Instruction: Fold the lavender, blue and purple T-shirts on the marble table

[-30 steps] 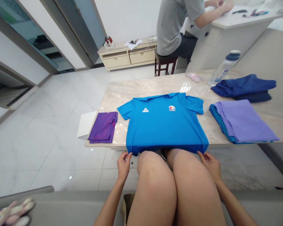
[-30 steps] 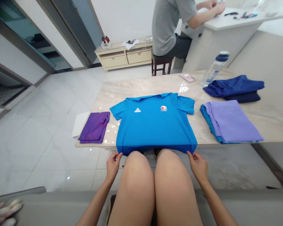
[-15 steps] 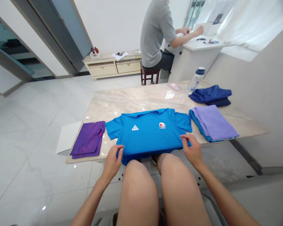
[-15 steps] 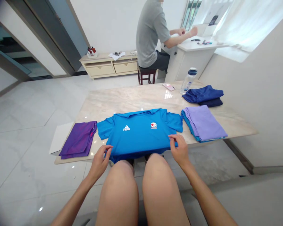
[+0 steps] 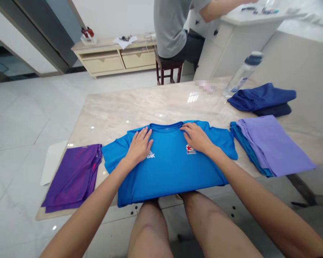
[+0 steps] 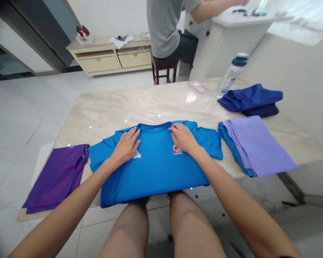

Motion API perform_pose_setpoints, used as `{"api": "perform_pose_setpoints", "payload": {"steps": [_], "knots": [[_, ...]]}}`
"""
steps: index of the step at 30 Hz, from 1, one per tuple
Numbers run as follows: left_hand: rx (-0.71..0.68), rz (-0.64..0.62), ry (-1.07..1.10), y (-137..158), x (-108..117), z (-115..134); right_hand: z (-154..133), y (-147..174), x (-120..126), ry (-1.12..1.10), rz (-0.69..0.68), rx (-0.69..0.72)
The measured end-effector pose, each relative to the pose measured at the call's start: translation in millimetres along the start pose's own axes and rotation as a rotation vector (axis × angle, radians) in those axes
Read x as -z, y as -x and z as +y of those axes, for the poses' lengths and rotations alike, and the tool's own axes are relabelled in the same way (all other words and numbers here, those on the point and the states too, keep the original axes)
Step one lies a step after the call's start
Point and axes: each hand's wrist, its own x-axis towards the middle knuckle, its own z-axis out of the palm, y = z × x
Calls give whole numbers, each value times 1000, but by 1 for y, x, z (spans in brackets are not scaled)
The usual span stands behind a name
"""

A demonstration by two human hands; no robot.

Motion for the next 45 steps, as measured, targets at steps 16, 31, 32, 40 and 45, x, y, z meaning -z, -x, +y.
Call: {"api": "perform_pose_setpoints", "payload": {"steps": [16,31,32,40,45], "knots": [[101,120,16,23,6,20,-11,22,22,143,-5,-334],[151,154,58,81,2,42,31,87,80,68,62,-1107],[151,162,65,81,2,42,29,84,76,63,71,-1134],[160,183,78,83,0,46,44,66,70,-58,121,-1209],[153,206,85,81,-2,46,67,67,87,-142,184,-1160]]}}
